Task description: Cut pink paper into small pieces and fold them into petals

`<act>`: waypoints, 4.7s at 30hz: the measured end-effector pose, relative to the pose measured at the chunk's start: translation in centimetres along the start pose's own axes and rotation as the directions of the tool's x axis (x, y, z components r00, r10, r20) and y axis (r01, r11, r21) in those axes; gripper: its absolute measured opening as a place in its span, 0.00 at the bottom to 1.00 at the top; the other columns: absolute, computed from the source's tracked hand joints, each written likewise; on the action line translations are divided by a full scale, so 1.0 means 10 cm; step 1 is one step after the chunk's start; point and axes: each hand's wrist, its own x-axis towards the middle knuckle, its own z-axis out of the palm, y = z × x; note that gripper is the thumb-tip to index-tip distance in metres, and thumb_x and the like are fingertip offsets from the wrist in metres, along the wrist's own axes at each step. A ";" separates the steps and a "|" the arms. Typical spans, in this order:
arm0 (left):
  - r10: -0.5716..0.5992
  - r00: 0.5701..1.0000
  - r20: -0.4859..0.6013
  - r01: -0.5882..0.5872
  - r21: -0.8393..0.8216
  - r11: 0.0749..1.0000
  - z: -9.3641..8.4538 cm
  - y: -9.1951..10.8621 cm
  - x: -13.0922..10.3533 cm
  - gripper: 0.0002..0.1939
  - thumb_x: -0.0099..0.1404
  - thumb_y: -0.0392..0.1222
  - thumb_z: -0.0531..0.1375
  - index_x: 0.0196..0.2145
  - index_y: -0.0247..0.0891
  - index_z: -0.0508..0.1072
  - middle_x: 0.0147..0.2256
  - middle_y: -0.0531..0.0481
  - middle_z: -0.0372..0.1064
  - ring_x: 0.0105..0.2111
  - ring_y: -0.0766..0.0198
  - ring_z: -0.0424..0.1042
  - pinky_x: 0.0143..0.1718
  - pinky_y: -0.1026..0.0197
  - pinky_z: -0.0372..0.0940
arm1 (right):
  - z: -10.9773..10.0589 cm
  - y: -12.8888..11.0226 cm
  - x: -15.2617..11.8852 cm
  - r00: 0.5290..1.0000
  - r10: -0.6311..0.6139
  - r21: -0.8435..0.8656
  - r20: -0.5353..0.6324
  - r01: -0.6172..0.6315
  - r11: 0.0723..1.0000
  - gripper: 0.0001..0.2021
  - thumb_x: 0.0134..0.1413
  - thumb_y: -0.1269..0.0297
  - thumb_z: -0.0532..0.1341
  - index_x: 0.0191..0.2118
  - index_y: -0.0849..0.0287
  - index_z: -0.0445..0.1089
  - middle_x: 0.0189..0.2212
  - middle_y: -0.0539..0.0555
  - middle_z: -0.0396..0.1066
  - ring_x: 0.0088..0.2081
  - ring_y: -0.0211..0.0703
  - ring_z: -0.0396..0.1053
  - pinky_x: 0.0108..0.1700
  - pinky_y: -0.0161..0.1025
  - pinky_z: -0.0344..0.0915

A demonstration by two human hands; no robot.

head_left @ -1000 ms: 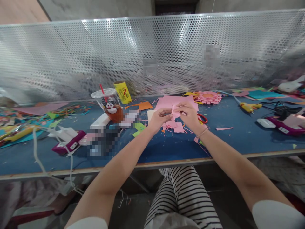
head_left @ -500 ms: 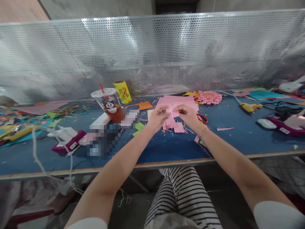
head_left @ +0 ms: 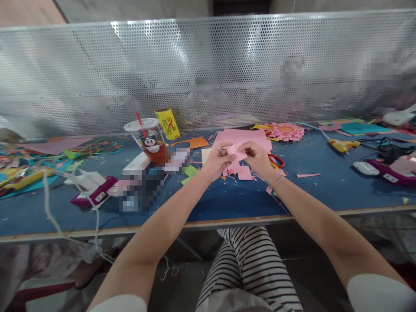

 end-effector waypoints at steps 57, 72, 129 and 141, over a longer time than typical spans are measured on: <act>-0.129 0.974 0.186 0.142 -0.060 0.988 -0.03 0.07 -0.03 0.17 0.47 0.33 0.65 0.36 0.37 0.68 0.24 0.56 0.67 0.22 0.73 0.66 0.27 0.67 0.63 | 0.01 0.04 0.01 0.980 0.143 0.412 0.135 -0.187 0.892 0.18 0.31 0.74 0.66 0.35 0.56 0.67 0.23 0.44 0.66 0.24 0.31 0.62 0.27 0.31 0.59; -0.108 0.979 0.175 0.118 -0.052 0.992 0.01 0.05 -0.05 0.14 0.48 0.34 0.64 0.34 0.37 0.68 0.26 0.55 0.66 0.22 0.73 0.66 0.27 0.66 0.63 | -0.02 0.05 0.01 0.964 0.169 0.288 0.204 -0.224 0.931 0.09 0.35 0.72 0.64 0.30 0.58 0.71 0.26 0.48 0.68 0.27 0.33 0.63 0.30 0.34 0.62; -0.081 0.980 0.184 0.089 -0.035 0.995 -0.01 0.06 -0.04 0.11 0.46 0.36 0.66 0.23 0.33 0.65 0.21 0.56 0.62 0.21 0.74 0.64 0.26 0.67 0.62 | 0.00 0.02 0.02 0.908 0.187 0.487 0.376 -0.365 0.794 0.19 0.35 0.71 0.66 0.37 0.56 0.64 0.28 0.46 0.66 0.28 0.31 0.64 0.30 0.30 0.64; -0.062 0.992 0.106 0.066 -0.042 0.997 -0.05 0.07 -0.02 0.11 0.48 0.37 0.64 0.23 0.34 0.64 0.21 0.57 0.60 0.20 0.75 0.62 0.23 0.69 0.59 | -0.05 0.02 0.01 0.961 -0.031 0.278 0.275 -0.048 0.959 0.13 0.40 0.77 0.61 0.35 0.57 0.67 0.35 0.51 0.65 0.38 0.37 0.66 0.41 0.37 0.64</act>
